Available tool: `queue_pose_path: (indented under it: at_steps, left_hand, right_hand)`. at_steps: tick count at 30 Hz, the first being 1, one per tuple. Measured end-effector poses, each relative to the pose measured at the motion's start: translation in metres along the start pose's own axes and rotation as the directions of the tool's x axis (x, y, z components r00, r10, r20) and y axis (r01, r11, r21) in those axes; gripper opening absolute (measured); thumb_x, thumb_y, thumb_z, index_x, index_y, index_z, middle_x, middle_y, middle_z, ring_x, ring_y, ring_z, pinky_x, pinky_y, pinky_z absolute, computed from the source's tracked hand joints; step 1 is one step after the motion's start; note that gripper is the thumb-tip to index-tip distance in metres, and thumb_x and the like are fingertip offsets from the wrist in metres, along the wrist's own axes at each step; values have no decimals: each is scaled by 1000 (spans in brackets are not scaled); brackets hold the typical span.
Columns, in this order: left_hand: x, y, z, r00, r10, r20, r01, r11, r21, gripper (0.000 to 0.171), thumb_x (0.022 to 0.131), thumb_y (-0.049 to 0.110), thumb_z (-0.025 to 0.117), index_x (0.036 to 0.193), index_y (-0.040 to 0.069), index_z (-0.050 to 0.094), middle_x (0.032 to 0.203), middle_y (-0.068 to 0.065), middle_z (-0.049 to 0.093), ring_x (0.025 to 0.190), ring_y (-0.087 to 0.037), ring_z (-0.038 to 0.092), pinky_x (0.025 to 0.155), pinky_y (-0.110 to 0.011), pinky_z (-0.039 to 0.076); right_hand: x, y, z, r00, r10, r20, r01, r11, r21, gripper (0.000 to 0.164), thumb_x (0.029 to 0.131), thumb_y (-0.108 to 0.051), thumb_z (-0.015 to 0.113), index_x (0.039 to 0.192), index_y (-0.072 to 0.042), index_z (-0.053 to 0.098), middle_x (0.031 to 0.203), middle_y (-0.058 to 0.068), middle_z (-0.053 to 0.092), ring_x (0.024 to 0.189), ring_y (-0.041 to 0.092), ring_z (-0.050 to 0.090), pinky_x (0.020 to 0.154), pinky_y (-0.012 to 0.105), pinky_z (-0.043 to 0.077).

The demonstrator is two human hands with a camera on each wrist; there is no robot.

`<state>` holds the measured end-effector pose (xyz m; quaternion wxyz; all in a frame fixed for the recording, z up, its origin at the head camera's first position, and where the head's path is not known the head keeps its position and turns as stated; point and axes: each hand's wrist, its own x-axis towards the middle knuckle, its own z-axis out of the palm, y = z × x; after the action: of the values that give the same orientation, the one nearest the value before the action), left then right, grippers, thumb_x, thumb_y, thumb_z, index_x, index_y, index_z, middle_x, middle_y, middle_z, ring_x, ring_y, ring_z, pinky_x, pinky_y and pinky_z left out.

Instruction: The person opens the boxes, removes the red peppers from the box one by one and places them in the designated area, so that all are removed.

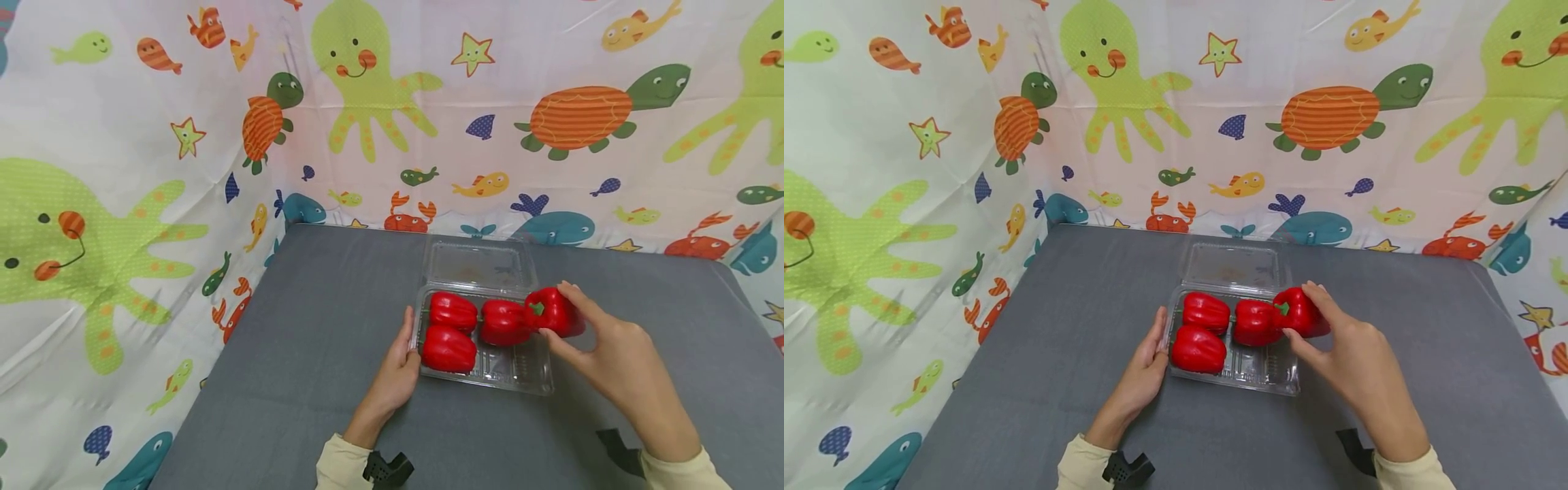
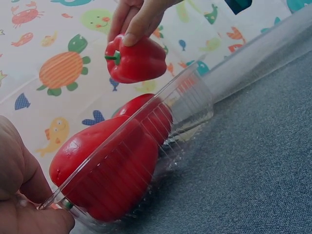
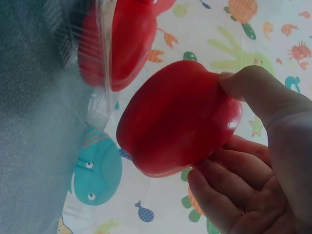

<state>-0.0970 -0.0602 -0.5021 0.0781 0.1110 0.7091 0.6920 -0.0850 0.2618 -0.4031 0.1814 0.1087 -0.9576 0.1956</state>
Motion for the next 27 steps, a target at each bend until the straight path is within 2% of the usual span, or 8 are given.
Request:
queue_pose_path:
  at_steps: [3,5,9,12,14,16,19,27]
  left_hand:
    - [-1,-1,-1,1000,0,-3,0,1000,9,74,103,-9,35,170,6,5,178,1,6,163,-20,5,131,-40,8]
    - [-1,-1,-1,1000,1,-1,-1,1000,11,74,103,-9,35,170,5,5,178,2,6,163,-19,5,131,-39,8]
    - [-1,-1,-2,1000,4,5,-4,1000,15,74,104,-8,36,170,8,5,178,-1,5,163,-19,5,131,-39,9]
    - [0,-1,-2,1000,4,5,-5,1000,19,75,104,-8,36,170,8,5,178,-4,4,163,-20,5,131,-41,9]
    - [0,-1,-1,1000,2,4,-2,1000,19,75,104,-8,36,170,7,5,178,-6,4,163,-20,5,131,-41,8]
    - [0,-2,-1,1000,1,6,-1,1000,17,75,103,-9,35,170,8,5,178,-6,4,163,-20,5,131,-42,8]
    - [1,-2,-1,1000,1,7,-1,1000,19,75,103,-9,35,170,7,5,178,-6,4,163,-20,4,131,-42,8]
    - [0,-3,-1,1000,0,4,0,1000,26,75,103,-9,36,170,6,5,178,-6,4,163,-20,4,131,-41,8]
  right_hand:
    - [2,4,1,1000,11,-16,-12,1000,-4,91,74,-27,96,153,-8,56,119,31,73,54,21,62,58,51,62]
    - [2,7,1,999,19,-35,-19,1000,-7,89,74,-26,95,152,-8,57,117,31,73,50,16,56,54,43,60]
    - [4,14,2,997,52,-52,-52,999,-9,86,76,-26,93,152,-8,56,119,33,71,47,12,50,49,29,50]
    - [5,18,4,996,80,-44,-80,997,-11,86,77,-26,92,153,-7,55,124,35,68,48,15,49,48,27,46]
    - [5,21,6,995,95,-42,-95,995,-8,87,77,-25,91,154,-6,54,127,36,66,51,20,53,49,35,52]
    - [6,23,7,993,107,-45,-108,994,-9,87,77,-24,91,154,-5,53,132,36,63,56,30,59,54,47,59]
    - [6,26,10,991,124,-47,-124,992,-3,88,78,-22,91,154,-4,52,136,37,61,71,45,67,66,64,61]
    - [6,35,16,988,152,-34,-152,988,1,87,81,-20,89,156,-4,48,141,38,56,92,58,67,77,70,57]
